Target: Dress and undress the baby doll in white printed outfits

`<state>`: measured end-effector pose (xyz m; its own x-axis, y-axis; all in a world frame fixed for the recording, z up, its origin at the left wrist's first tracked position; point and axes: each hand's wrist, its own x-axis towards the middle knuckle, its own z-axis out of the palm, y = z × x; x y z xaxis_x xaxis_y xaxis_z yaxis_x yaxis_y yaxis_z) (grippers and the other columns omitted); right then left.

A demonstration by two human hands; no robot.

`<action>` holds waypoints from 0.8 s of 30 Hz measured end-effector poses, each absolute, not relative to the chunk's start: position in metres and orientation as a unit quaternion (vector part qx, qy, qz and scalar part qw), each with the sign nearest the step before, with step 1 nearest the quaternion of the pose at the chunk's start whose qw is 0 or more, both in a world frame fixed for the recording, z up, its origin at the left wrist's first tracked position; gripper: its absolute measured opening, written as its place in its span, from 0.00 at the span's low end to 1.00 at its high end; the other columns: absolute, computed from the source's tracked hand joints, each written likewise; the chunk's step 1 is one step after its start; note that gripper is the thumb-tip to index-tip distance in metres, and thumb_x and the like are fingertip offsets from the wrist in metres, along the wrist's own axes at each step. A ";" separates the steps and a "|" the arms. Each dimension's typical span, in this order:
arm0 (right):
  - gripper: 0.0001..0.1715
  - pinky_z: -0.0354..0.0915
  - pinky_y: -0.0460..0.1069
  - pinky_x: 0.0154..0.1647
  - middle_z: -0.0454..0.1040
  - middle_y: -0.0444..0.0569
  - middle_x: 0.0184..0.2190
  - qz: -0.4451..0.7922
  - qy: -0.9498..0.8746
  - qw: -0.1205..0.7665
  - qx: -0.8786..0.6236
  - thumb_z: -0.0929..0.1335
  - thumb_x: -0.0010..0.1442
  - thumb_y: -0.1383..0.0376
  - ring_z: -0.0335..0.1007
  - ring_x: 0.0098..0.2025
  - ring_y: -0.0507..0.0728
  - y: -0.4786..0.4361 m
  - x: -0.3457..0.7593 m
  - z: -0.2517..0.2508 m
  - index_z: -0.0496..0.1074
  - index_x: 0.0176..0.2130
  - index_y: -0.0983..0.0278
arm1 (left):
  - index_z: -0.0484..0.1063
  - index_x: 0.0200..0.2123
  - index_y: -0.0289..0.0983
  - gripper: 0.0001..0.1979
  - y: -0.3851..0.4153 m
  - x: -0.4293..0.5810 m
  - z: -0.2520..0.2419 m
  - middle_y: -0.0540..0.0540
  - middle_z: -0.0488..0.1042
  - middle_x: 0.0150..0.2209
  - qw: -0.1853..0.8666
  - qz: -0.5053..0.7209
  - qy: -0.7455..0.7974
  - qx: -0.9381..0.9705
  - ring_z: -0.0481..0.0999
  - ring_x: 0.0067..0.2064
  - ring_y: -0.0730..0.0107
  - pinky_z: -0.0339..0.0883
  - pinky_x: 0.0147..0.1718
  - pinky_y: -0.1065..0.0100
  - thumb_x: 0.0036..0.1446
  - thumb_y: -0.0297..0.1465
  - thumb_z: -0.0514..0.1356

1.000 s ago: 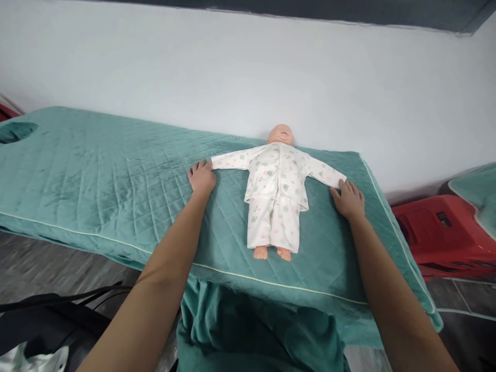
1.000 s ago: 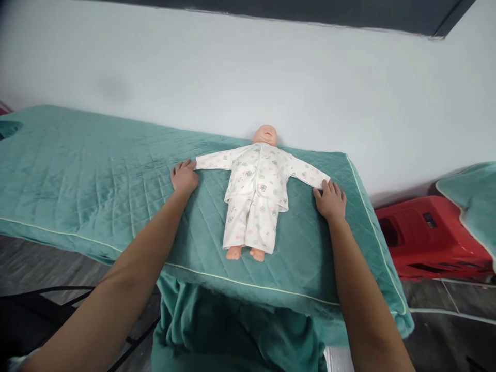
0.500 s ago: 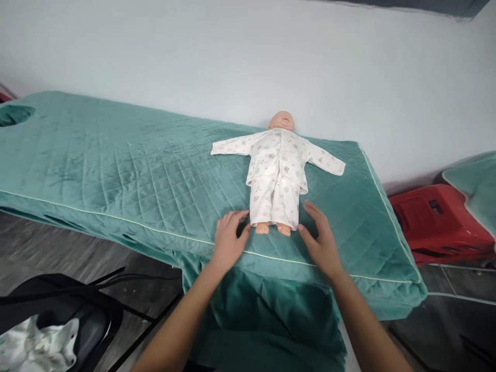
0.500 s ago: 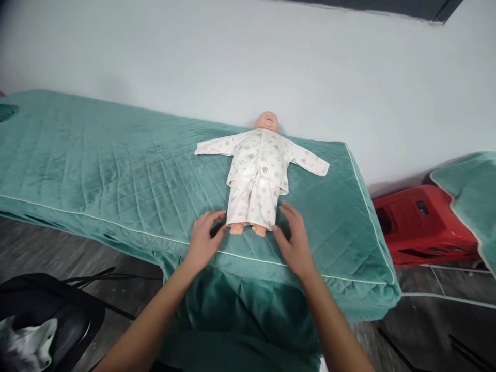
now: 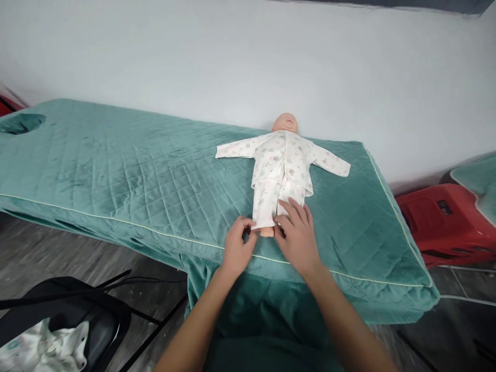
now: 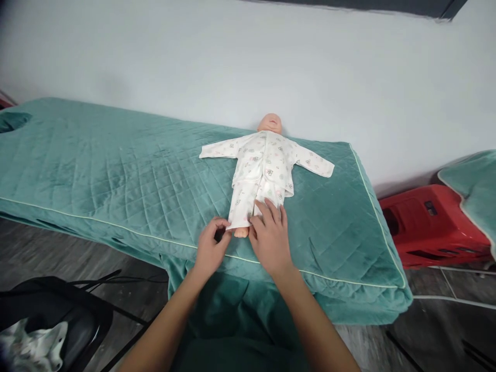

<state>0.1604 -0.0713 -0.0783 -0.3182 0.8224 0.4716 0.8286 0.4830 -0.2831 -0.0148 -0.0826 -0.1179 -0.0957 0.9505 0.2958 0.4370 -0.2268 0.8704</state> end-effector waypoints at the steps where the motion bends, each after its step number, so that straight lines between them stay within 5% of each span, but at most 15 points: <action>1: 0.06 0.54 0.73 0.66 0.71 0.52 0.61 0.004 -0.811 0.298 -0.503 0.66 0.64 0.70 0.58 0.68 0.69 -0.073 0.162 -0.077 0.70 0.37 0.59 | 0.70 0.37 0.40 0.04 -0.084 -0.017 -0.116 0.50 0.73 0.34 0.271 0.496 0.552 0.614 0.73 0.35 0.71 0.66 0.36 0.68 0.60 0.26 0.57; 9: 0.07 0.59 0.70 0.65 0.70 0.55 0.60 0.060 -0.798 0.353 -0.485 0.66 0.65 0.70 0.59 0.68 0.67 -0.086 0.172 -0.084 0.70 0.43 0.59 | 0.70 0.40 0.39 0.05 -0.088 -0.023 -0.125 0.48 0.73 0.35 0.213 0.440 0.572 0.659 0.74 0.36 0.69 0.69 0.37 0.66 0.62 0.26 0.57; 17: 0.20 0.64 0.65 0.62 0.68 0.56 0.59 0.175 -0.687 0.459 -0.536 0.65 0.66 0.67 0.64 0.62 0.63 -0.098 0.208 -0.101 0.65 0.57 0.58 | 0.67 0.52 0.41 0.15 -0.099 -0.001 -0.094 0.41 0.73 0.49 0.053 0.440 0.512 0.736 0.72 0.54 0.57 0.70 0.52 0.54 0.63 0.27 0.59; 24: 0.11 0.70 0.58 0.47 0.70 0.51 0.42 0.163 -0.672 0.409 -0.596 0.67 0.64 0.65 0.69 0.44 0.60 -0.088 0.204 -0.117 0.68 0.48 0.61 | 0.71 0.51 0.37 0.15 -0.075 0.033 -0.088 0.36 0.70 0.59 -0.006 0.310 0.519 0.796 0.62 0.66 0.44 0.64 0.59 0.44 0.62 0.24 0.57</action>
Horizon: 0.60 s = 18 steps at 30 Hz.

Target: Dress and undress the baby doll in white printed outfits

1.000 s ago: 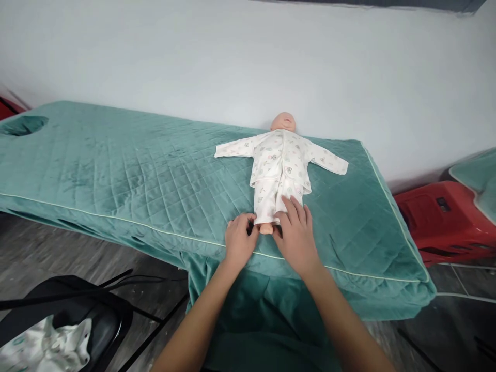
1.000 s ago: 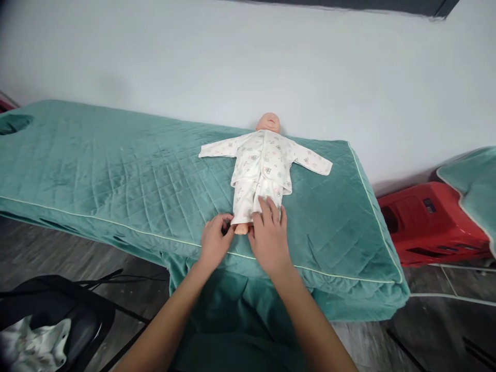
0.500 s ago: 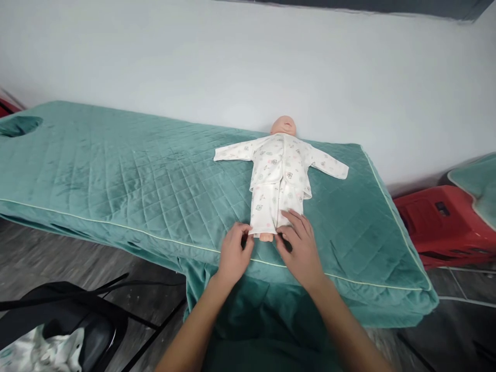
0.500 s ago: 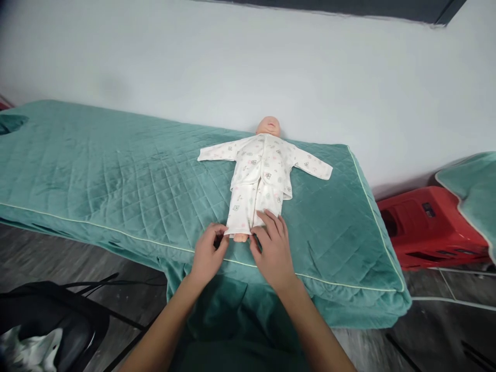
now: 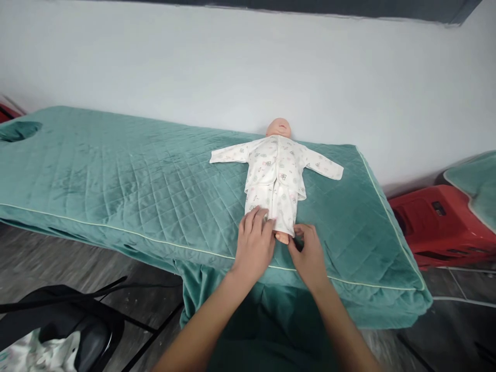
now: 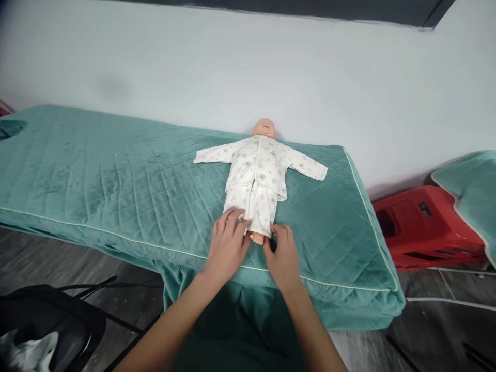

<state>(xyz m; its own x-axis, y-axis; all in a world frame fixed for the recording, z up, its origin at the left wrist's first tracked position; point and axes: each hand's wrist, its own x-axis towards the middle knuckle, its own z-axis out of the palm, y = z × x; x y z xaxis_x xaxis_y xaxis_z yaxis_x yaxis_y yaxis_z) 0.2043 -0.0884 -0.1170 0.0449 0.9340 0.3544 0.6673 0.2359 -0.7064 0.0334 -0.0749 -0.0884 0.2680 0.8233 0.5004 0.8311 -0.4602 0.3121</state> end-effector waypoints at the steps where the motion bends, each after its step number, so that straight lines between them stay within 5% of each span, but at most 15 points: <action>1: 0.09 0.70 0.57 0.45 0.70 0.50 0.40 0.158 -0.671 0.403 -0.601 0.66 0.64 0.65 0.68 0.42 0.60 -0.086 0.203 -0.117 0.68 0.46 0.61 | 0.72 0.49 0.37 0.13 -0.071 0.036 -0.090 0.36 0.71 0.59 0.014 -0.306 -0.523 -0.795 0.63 0.66 0.43 0.64 0.58 0.43 0.62 0.25 0.58; 8: 0.02 0.68 0.53 0.39 0.69 0.46 0.34 0.148 -0.690 0.424 -0.568 0.65 0.64 0.67 0.68 0.37 0.57 -0.084 0.211 -0.107 0.67 0.39 0.60 | 0.73 0.45 0.39 0.10 -0.073 0.033 -0.088 0.40 0.75 0.55 0.029 -0.364 -0.501 -0.785 0.66 0.64 0.48 0.66 0.56 0.47 0.62 0.24 0.57; 18: 0.06 0.72 0.57 0.41 0.72 0.49 0.38 0.142 -0.699 0.426 -0.557 0.65 0.66 0.67 0.71 0.41 0.60 -0.101 0.209 -0.120 0.67 0.43 0.59 | 0.72 0.45 0.39 0.09 -0.081 0.033 -0.100 0.39 0.74 0.56 -0.001 -0.378 -0.492 -0.784 0.68 0.64 0.50 0.67 0.58 0.47 0.62 0.25 0.57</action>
<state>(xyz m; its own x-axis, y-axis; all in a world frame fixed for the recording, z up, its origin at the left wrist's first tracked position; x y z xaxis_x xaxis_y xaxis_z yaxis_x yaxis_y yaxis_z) 0.2088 -0.1012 -0.1203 -0.0179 0.8994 0.4368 0.6574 0.3398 -0.6726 0.0325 -0.0810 -0.1001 0.2301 0.7729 0.5913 0.7709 -0.5156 0.3740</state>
